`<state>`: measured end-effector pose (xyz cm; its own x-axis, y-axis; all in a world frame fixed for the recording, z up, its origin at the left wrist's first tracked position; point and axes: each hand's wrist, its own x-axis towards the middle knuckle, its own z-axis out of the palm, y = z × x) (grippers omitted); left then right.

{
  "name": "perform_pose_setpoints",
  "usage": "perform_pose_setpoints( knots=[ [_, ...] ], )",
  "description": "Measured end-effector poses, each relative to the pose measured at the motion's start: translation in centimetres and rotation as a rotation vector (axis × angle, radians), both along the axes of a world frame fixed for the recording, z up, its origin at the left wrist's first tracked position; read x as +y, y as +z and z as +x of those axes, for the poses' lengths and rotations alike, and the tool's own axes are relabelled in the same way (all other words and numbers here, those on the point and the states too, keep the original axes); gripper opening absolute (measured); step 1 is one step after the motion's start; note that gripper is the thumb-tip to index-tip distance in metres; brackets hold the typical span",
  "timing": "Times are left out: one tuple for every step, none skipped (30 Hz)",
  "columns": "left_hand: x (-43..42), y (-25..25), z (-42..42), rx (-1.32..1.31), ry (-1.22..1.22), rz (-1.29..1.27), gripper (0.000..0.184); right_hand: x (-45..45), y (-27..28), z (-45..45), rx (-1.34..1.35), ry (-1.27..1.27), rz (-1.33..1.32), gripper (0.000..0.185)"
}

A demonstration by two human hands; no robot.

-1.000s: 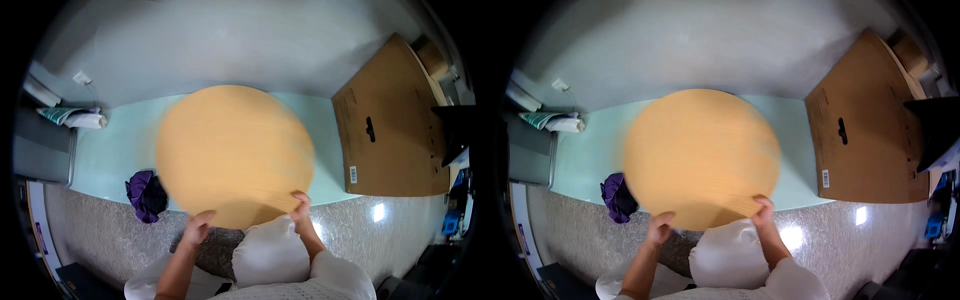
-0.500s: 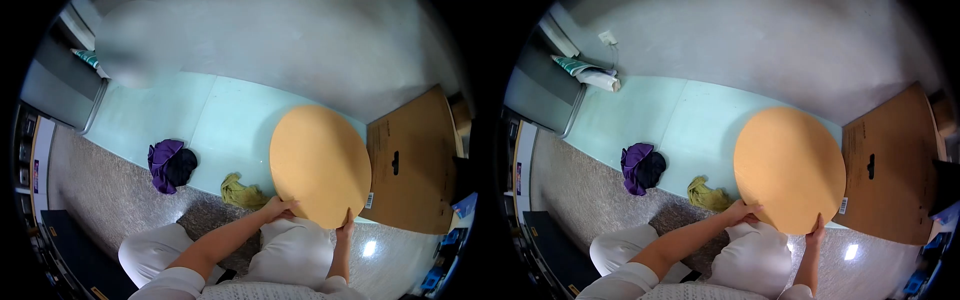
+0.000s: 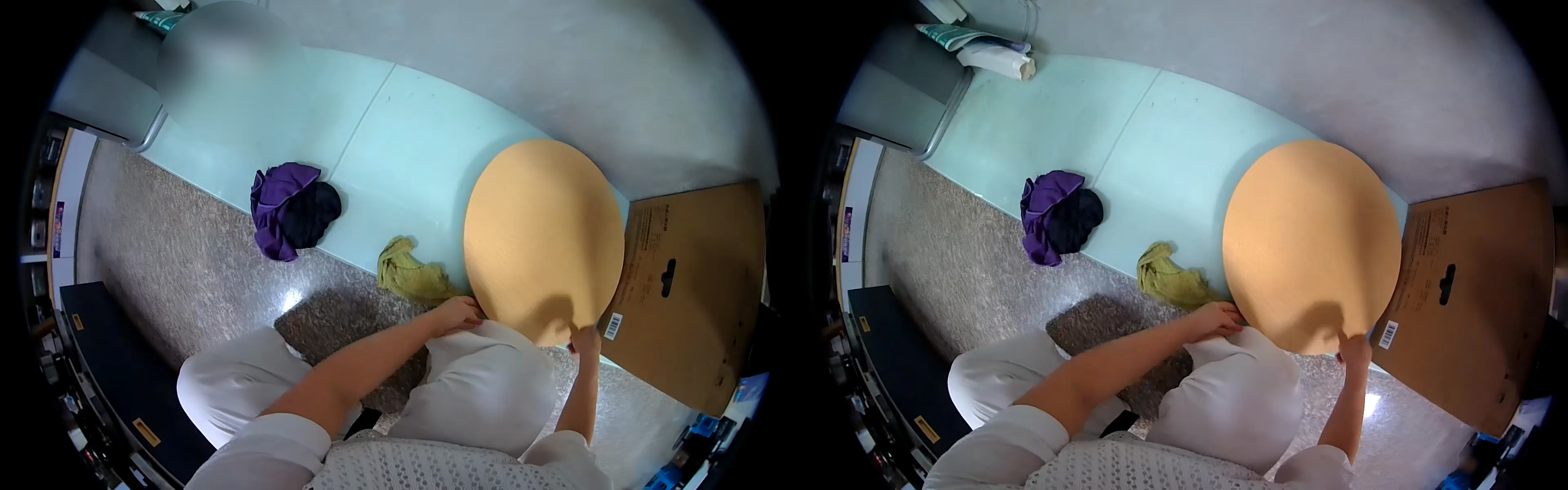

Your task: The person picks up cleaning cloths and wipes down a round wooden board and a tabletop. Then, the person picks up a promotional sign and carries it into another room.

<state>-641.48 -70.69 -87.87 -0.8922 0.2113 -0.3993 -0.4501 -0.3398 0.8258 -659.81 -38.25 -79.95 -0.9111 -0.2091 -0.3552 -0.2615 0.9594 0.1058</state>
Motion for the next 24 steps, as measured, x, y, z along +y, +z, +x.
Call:
perform_pose_setpoints(
  knots=[
    [-1.1, 3.0, -0.5, -0.219, 0.036, 0.170, 0.044, -5.1, 4.2, -0.6, -0.219, -0.259, -0.182, 0.048],
    [-1.8, 4.7, -0.8, -0.436, 0.069, 0.338, 0.048, -7.1, 4.0, -1.0, -0.029, -0.103, -0.326, 0.040],
    [-1.7, 4.4, -0.7, -0.434, 0.081, 0.329, 0.051, -12.5, 6.8, -0.4, 0.012, -0.039, -0.521, 0.027],
    [-1.7, 4.2, -0.6, -0.431, 0.139, 0.349, 0.051, -16.0, 7.5, -0.4, -0.032, 0.109, -0.691, 0.017],
    [-1.8, 4.0, -0.8, -0.421, 0.194, 0.371, 0.050, -20.5, 10.0, 0.4, -0.074, 0.250, -0.723, 0.013],
    [-1.7, 3.9, -0.9, -0.411, 0.249, 0.395, 0.050, -23.3, 9.2, 0.7, -0.215, 0.321, -0.929, 0.013],
    [-1.5, 4.3, -1.0, -0.451, 0.422, 0.403, 0.045, -25.9, 8.8, 1.1, -0.264, 0.487, -0.937, 0.013],
    [-1.6, 4.2, -1.1, -0.449, 0.409, 0.403, 0.041, -28.2, 8.6, 1.9, -0.245, 0.708, -0.830, 0.014],
    [-1.8, 3.9, -1.2, -0.445, 0.400, 0.401, 0.038, -29.8, 8.7, 3.2, -0.365, 0.806, -0.700, 0.016],
    [-2.2, 3.8, -1.5, -0.442, 0.394, 0.398, 0.034, -31.4, 8.8, 4.4, -0.484, 0.900, -0.566, 0.020],
    [-2.7, 5.0, -1.7, -0.409, 0.356, 0.382, 0.019, -32.4, 8.1, 5.8, -0.551, 1.033, -0.523, 0.021],
    [-2.7, 4.9, -1.3, -0.394, 0.328, 0.358, 0.019, -33.2, 6.8, 7.0, -0.617, 1.163, -0.477, 0.022],
    [-2.6, 4.3, -0.3, -0.380, 0.294, 0.334, 0.020, -34.0, 5.4, 7.9, -0.691, 1.266, -0.427, 0.025],
    [-2.5, 3.7, 0.4, -0.358, 0.256, 0.307, 0.022, -34.7, 3.9, 8.3, -0.758, 1.367, -0.373, 0.029],
    [-2.3, 3.2, 0.8, -0.341, 0.219, 0.280, 0.024, -35.0, 2.1, 8.7, -0.676, 1.413, -0.398, 0.034],
    [-2.0, 3.1, 1.1, -0.355, 0.092, 0.154, 0.026, -35.0, 0.2, 9.2, -0.596, 1.458, -0.428, 0.040],
    [-1.8, 2.9, 1.4, -0.368, -0.033, 0.026, 0.028, -35.0, -1.1, 9.7, -0.517, 1.504, -0.458, 0.046],
    [-1.4, 2.9, 1.9, -0.382, -0.156, -0.101, 0.030, -34.7, -2.2, 10.3, -0.534, 1.461, -0.482, 0.051],
    [-0.5, 2.2, 3.1, -0.225, -0.072, -0.237, 0.030, -34.1, -2.9, 10.8, -0.553, 1.418, -0.504, 0.056],
    [0.2, 2.0, 4.5, -0.067, 0.009, -0.373, 0.030, -33.7, -3.1, 11.2, -0.569, 1.372, -0.526, 0.061],
    [-0.1, 1.4, 5.4, 0.006, 0.020, -0.450, 0.029, -33.2, -3.1, 11.7, -0.552, 1.299, -0.515, 0.064],
    [-0.7, 1.6, 6.1, 0.077, 0.035, -0.531, 0.029, -32.8, -2.9, 12.2, -0.529, 1.226, -0.503, 0.068],
    [-2.3, 3.9, 7.1, 0.052, -0.021, -0.550, 0.029, -32.2, -2.6, 12.8, -0.513, 1.148, -0.489, 0.072],
    [-3.6, 5.1, 8.0, 0.029, -0.074, -0.570, 0.029, -31.6, -2.2, 12.9, -0.504, 1.099, -0.471, 0.075]
  ],
)
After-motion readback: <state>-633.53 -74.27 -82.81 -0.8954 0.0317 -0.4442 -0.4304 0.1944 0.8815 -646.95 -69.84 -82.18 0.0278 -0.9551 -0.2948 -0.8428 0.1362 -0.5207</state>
